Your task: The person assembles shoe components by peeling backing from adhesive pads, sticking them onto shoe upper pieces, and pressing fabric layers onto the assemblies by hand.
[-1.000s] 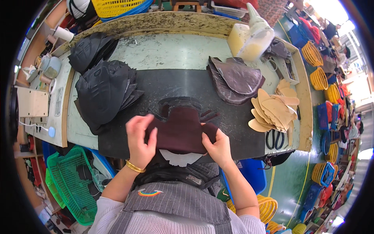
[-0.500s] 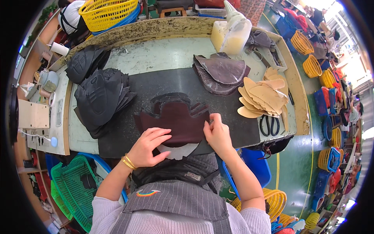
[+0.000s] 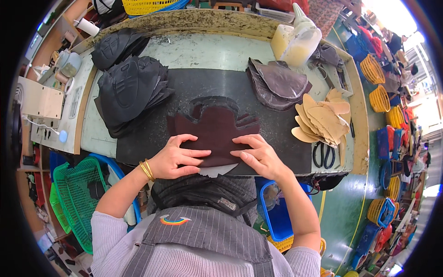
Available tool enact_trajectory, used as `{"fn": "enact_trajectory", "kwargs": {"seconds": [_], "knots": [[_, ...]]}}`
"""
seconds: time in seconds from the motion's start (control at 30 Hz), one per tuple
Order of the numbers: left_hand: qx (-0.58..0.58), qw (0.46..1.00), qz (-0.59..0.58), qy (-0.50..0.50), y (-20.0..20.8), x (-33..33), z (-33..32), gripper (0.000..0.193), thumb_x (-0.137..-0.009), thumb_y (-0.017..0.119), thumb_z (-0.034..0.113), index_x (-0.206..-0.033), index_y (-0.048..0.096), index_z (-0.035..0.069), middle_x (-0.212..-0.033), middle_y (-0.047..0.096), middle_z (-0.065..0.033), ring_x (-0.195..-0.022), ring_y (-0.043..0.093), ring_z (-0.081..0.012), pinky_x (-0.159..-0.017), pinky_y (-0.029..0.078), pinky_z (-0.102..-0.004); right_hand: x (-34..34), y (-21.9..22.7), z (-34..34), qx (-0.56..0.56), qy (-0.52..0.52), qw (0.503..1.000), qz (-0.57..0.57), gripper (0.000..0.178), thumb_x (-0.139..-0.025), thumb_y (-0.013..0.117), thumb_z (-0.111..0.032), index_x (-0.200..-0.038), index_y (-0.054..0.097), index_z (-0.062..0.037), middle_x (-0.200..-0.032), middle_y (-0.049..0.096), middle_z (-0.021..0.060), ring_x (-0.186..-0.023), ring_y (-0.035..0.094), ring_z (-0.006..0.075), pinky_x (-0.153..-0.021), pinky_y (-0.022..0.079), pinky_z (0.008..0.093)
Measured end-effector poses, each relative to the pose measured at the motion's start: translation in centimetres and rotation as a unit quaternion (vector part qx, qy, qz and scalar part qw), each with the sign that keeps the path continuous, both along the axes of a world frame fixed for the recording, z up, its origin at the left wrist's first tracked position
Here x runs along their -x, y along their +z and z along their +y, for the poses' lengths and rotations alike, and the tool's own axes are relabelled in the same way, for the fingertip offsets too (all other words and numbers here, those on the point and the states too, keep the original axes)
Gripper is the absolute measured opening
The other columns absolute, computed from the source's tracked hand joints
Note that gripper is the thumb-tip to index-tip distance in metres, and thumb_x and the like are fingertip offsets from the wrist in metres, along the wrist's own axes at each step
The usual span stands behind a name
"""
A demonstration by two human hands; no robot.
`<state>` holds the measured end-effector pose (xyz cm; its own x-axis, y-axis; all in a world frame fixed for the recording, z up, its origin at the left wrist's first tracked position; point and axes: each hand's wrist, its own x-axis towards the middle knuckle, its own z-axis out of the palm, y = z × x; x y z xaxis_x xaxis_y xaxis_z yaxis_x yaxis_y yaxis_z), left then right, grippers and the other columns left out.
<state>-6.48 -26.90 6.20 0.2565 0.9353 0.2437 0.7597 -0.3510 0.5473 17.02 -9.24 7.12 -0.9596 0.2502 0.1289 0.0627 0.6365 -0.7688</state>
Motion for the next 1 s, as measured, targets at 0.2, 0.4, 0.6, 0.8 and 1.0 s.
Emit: {"fn": "enact_trajectory", "kwargs": {"seconds": [0.2,0.4,0.6,0.8,1.0], "knots": [[0.062,0.972,-0.207,0.095,0.5,2.5,2.0,0.044,-0.096,0.032,0.034,-0.108,0.064,0.007,-0.12,0.059,-0.0071,-0.114,0.048,-0.0232,-0.099,0.03,-0.0368,5.0,1.1,-1.2,-0.1,0.032,0.991,0.087,0.029,-0.081,0.061,-0.017,-0.104,0.061,-0.0003,-0.113,0.056,0.0165,-0.106,0.052,0.0324,-0.091,0.042,0.0402],[-0.06,0.992,-0.057,0.098,-0.9,2.4,2.1,0.025,-0.088,0.052,0.02,-0.104,0.065,0.006,-0.116,0.061,-0.0086,-0.101,0.057,-0.0276,-0.088,0.042,-0.0379,3.9,-0.1,-7.7,-0.218,0.197,0.956,-0.023,0.047,-0.082,0.059,-0.031,-0.117,0.053,-0.0007,-0.126,0.05,0.0168,-0.12,0.044,0.0315,-0.104,0.029,0.0444],[-0.186,0.948,-0.06,0.252,0.5,2.8,0.5,0.024,-0.075,0.068,0.01,-0.097,0.062,0.002,-0.106,0.061,-0.0112,-0.095,0.058,-0.0277,-0.085,0.046,-0.0368,1.5,3.3,-5.6,0.108,0.069,0.989,0.072,0.028,-0.08,0.058,-0.018,-0.099,0.063,0.0015,-0.084,0.066,0.0118,-0.073,0.064,0.0268,-0.066,0.049,0.0345],[-0.196,0.878,0.124,0.42,2.4,10.6,-4.0,0.019,-0.076,0.067,0.008,-0.092,0.063,0.0,-0.091,0.063,-0.0096,-0.083,0.059,-0.0253,-0.075,0.048,-0.0332,7.9,3.1,-5.5,0.085,-0.045,0.994,0.047,0.014,-0.083,0.06,-0.008,-0.093,0.064,0.0002,-0.08,0.066,0.0118,-0.073,0.064,0.0229,-0.065,0.049,0.0284],[-0.194,0.834,-0.187,0.482,5.2,9.0,-2.9,0.013,-0.086,0.06,0.01,-0.093,0.062,-0.002,-0.08,0.063,-0.013,-0.067,0.061,-0.0197,-0.064,0.047,-0.0277,18.6,4.0,-7.9,0.406,-0.053,0.912,0.004,0.036,-0.092,0.053,-0.025,-0.113,0.053,0.0042,-0.098,0.063,0.012,-0.074,0.062,0.0143,-0.061,0.052,0.0249]]}}
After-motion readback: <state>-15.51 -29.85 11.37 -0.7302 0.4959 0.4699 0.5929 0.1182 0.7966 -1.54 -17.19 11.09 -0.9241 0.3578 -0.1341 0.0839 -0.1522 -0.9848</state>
